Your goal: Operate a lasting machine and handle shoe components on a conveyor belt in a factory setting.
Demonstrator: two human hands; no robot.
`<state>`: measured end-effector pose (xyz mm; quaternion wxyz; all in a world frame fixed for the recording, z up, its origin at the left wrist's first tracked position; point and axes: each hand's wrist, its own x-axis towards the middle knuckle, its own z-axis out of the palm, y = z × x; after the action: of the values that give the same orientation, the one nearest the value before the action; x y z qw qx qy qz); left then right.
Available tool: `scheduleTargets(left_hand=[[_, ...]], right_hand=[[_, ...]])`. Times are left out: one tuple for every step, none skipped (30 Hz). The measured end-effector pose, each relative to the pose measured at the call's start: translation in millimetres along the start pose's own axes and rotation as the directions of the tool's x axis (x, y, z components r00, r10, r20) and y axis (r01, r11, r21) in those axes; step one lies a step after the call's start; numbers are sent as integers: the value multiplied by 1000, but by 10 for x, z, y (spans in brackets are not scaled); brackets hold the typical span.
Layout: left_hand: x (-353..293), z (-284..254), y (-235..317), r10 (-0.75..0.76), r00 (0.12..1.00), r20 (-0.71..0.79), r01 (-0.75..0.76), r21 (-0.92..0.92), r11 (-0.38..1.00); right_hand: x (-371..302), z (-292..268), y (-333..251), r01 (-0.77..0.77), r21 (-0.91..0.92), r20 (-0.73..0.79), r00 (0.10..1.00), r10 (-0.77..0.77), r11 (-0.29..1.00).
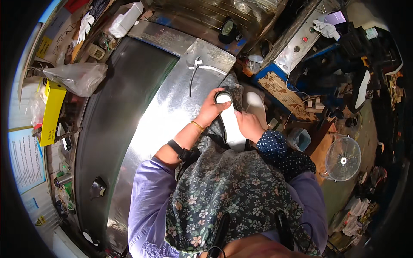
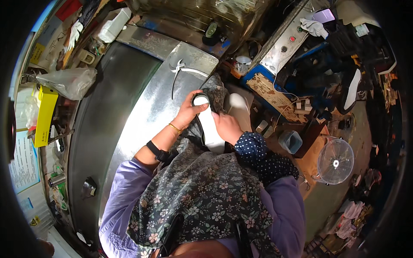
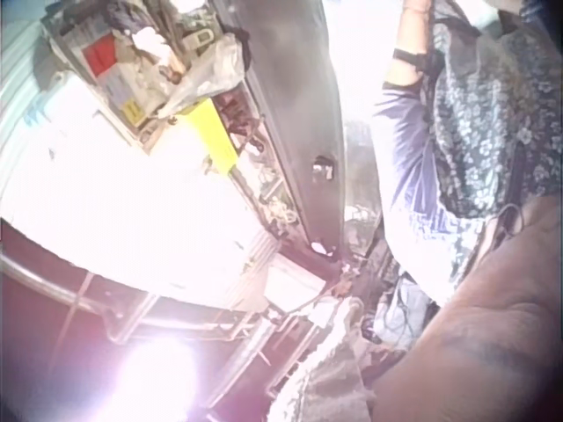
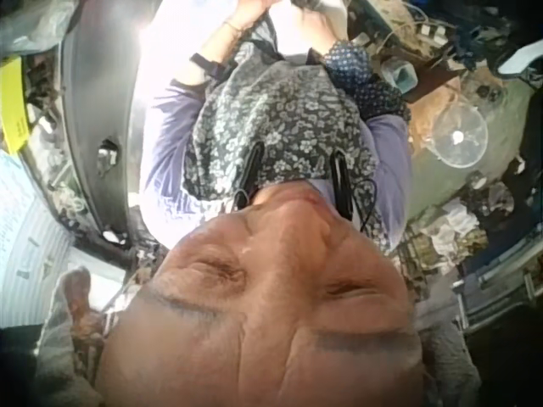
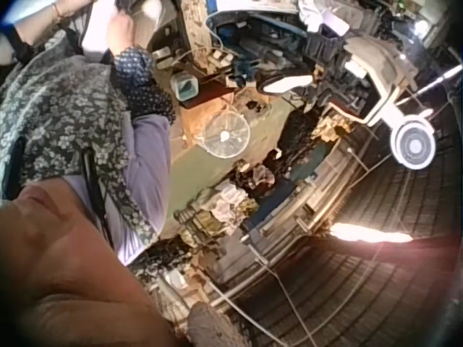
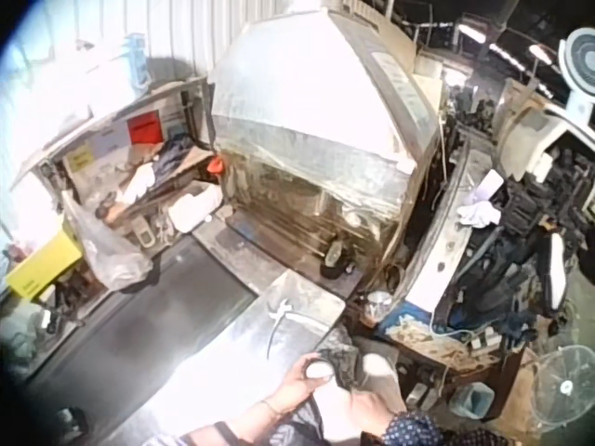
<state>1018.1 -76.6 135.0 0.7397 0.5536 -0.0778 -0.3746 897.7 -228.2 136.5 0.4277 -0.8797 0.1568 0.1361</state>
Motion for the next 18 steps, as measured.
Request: scheduleTargets(left_hand=[[29, 4, 12, -2, 1000, -17, 2, 18, 1000], [50, 13, 19, -9, 1000, -22, 10, 41, 999], [63, 16, 24, 29, 1000, -4, -29, 54, 998], [77, 23, 23, 9, 1000, -10, -8, 56, 998], [82, 26, 15, -14, 1000, 17, 13, 84, 996], [94, 26, 6, 1, 999, 54, -6, 100, 995], [102, 29, -8, -19, 997, 69, 14, 74, 997], [117, 15, -12, -55, 996, 65, 49, 96, 994], [137, 6, -18, -46, 995, 85, 33, 149, 988], [153, -15, -20, -9, 994, 108, -11, 181, 983], [178, -30, -16, -22, 990, 137, -18, 283, 959], [184, -45, -9, -18, 994, 110, -13, 278, 960], [218, -73, 24, -37, 985, 171, 23, 82, 996], [231, -64, 36, 15, 967, 254, 18, -127, 992], [208, -78, 62, 31, 970, 240, 85, -457, 886], [187, -53, 75, -81, 989, 122, 143, -676, 723], [146, -5, 74, -35, 981, 189, 156, -681, 716], [127, 59, 78, -68, 998, -18, 64, -173, 983]], right_hand=[[17, -47, -44, 73, -214, -39, 996, -83, 974], [32, -96, -72, 180, -403, -54, 974, -220, 897], [53, -160, -69, 176, -380, -15, 980, -196, 908], [57, -175, -61, 83, -405, -68, 990, -121, 910], [45, -197, -22, 51, -135, -30, 998, -56, 990], [29, -170, 20, 41, 165, -29, 999, -36, 985], [-19, -169, 89, -161, 604, 204, 978, 44, 780], [-79, -134, 161, -181, 575, 272, 962, 23, 798], [-174, 10, 186, -120, 641, 175, 985, 8, 758], [-244, 78, 235, -108, 693, 89, 994, 64, 713], [-242, 121, 265, 95, 431, -100, 993, -57, 898], [-258, 137, 281, 166, 449, -153, 982, -107, 878], [-234, 114, 286, 66, 573, -75, 997, -28, 817], [-206, 110, 257, -26, 682, 10, 1000, 27, 731], [-138, 51, 219, -60, 645, -1, 997, 80, 762], [-92, -5, 167, -43, 637, 51, 999, 14, 769], [-46, -11, 78, -47, 576, 41, 999, 29, 816], [-21, -59, 12, -36, 530, 2, 999, 41, 847]])
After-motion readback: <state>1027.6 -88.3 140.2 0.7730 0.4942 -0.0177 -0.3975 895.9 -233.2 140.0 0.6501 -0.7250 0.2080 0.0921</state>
